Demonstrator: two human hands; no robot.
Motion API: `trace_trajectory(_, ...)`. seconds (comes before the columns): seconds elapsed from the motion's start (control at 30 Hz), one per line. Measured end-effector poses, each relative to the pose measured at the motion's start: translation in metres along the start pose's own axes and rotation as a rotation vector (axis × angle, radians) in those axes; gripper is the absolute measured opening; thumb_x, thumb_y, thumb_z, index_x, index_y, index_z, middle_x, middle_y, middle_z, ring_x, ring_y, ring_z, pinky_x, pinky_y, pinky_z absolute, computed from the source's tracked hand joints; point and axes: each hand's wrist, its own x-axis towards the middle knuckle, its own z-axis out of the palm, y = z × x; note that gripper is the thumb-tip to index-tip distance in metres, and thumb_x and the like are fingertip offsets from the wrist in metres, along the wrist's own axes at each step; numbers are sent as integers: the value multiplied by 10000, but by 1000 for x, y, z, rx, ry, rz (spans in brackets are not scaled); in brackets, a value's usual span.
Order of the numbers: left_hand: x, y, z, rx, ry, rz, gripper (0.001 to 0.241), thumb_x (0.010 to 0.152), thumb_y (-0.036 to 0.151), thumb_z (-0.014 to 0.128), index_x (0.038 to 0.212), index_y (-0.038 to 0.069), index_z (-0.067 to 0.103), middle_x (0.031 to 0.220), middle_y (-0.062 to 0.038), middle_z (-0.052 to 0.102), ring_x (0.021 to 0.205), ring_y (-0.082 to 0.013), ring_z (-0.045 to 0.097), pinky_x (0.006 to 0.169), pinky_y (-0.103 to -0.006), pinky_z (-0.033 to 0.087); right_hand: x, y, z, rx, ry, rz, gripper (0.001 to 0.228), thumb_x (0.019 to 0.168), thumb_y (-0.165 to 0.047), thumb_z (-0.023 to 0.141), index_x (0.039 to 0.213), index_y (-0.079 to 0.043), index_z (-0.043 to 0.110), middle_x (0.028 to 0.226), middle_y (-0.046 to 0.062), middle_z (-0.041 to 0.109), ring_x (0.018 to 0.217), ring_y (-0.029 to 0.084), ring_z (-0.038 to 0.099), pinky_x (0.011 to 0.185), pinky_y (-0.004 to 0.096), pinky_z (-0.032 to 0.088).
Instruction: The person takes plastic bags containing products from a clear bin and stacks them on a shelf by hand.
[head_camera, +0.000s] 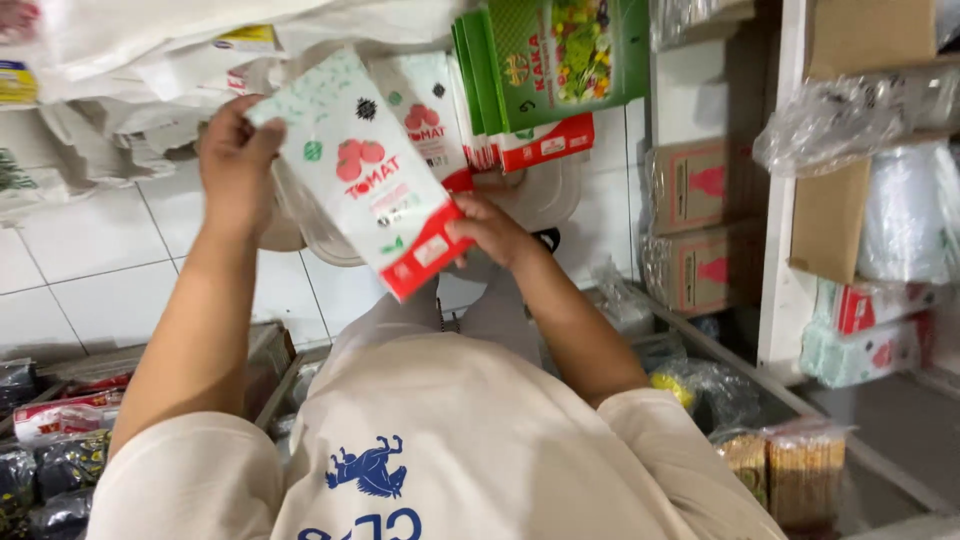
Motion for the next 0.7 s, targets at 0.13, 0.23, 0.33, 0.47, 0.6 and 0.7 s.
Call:
trace_trajectory(0.13,-60,86,3,-771,-313,96,669,996,398,760,1495,86,442,1453,-86,570,1362,-239,583,1174,-422,497,-47,-38,39,-29,-146,-164,341,1010,-134,587,1313,22,590,1025,83,724,794,155,683,693,328,588)
trace_trajectory(0.23,-89,110,68,-1129,-380,107,1081,861,696,719,1641,67,315,1606,-129,428,1439,-309,491,1210,-492,407,-66,-62,47,-315,-171,-432,333,1071,-118,582,1368,31,601,1245,94,697,1120,141,646,1003,313,537)
trace_trajectory(0.33,-116,141,140,-1281,-819,112,1233,741,814,705,1653,134,230,1656,-248,363,1422,-473,481,1136,-679,434,-94,-83,42,-370,-128,-405,342,1080,-75,549,1403,36,572,1308,80,670,1196,128,608,1064,317,498)
trace_trajectory(0.47,-123,175,192,-1305,-844,114,1264,758,832,694,1656,74,230,1595,-279,372,1348,-493,502,1020,-616,478,-146,-121,36,-358,5,-510,431,1075,-42,541,1494,19,459,1411,93,602,1266,143,573,1112,332,475)
trace_trajectory(0.6,-130,179,240,-1312,-839,83,1208,796,819,672,1654,92,231,1572,-252,372,1345,-465,511,1047,-631,497,-188,-171,40,-937,447,-830,566,1022,-92,641,1536,-15,415,1518,127,520,1389,254,516,1200,400,426)
trace_trajectory(0.7,-131,165,289,-1255,-789,105,1176,838,821,649,1651,78,236,1585,-287,385,1383,-432,486,1118,-572,461,-202,-202,36,-1300,524,-1056,638,1007,-220,681,1547,-31,399,1576,170,434,1494,353,412,1266,489,353)
